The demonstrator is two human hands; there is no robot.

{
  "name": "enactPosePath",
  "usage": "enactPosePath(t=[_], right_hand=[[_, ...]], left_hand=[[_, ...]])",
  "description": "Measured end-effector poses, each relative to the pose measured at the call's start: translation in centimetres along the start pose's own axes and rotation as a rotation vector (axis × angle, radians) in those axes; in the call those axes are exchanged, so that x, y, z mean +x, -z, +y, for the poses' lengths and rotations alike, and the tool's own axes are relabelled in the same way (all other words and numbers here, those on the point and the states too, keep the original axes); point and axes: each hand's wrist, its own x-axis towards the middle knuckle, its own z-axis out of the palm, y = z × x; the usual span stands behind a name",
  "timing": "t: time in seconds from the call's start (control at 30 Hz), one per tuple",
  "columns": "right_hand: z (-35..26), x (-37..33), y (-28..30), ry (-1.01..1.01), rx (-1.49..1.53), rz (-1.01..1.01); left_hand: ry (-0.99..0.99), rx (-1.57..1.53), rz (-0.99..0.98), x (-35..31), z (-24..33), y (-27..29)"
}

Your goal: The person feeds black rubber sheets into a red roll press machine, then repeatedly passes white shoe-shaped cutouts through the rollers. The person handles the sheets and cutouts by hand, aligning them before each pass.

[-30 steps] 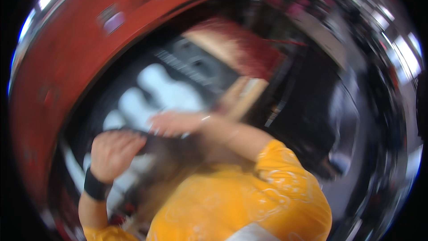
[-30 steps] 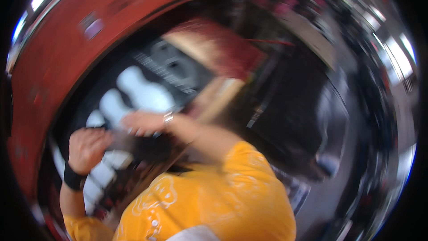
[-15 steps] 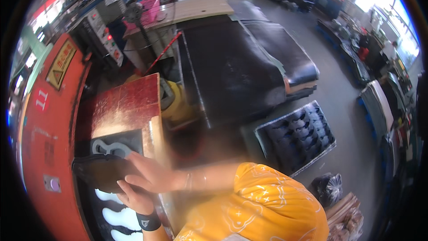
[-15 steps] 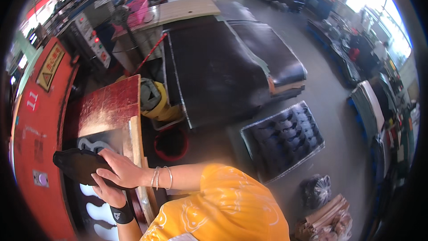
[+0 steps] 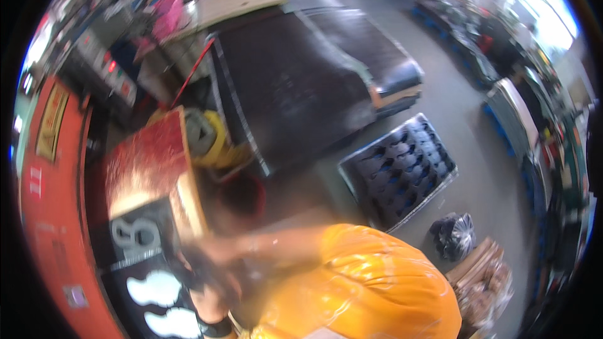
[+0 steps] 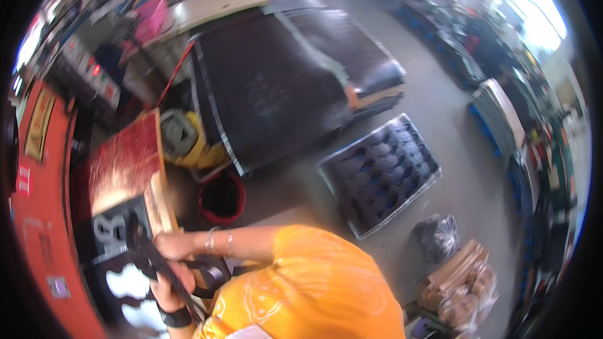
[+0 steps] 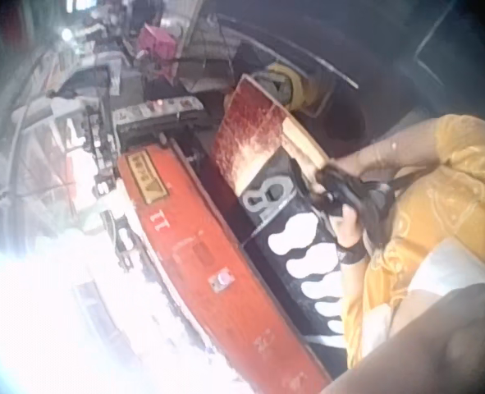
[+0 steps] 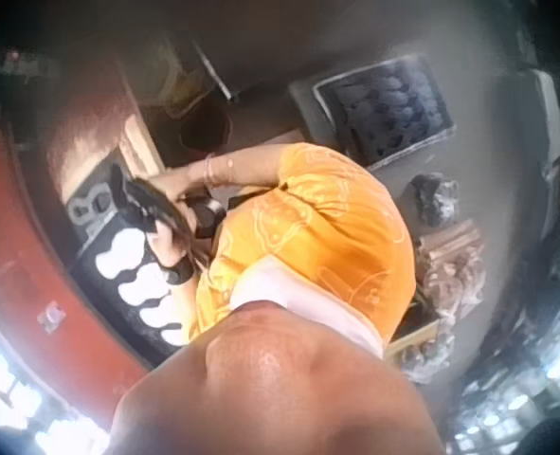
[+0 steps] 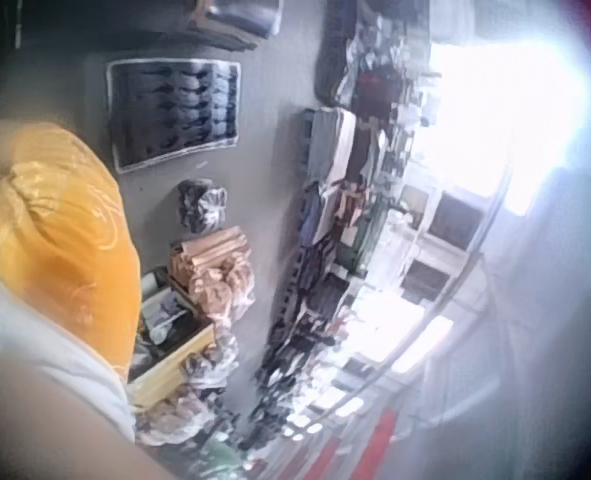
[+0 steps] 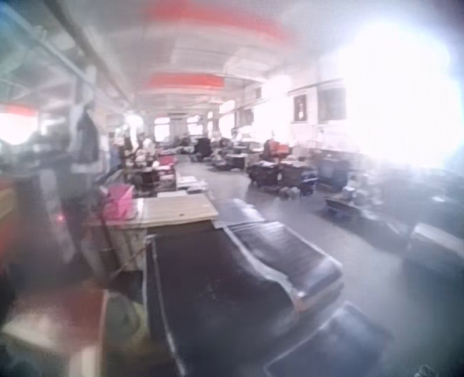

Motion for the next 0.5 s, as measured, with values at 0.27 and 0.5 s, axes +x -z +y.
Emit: enactPosePath(t=[0.27, 0.5], right_hand=[[-0.9, -6.3, 1.7, 0.084, 0.046, 0.243], [5.7, -14.9, 9.5, -0.750, 0.252, 0.772]], left_hand=[[-0.152, 0.831, 0.376, 0.8, -1.0, -1.0], [0.167, 0.102, 0.680, -3.8, 1.5, 0.7]])
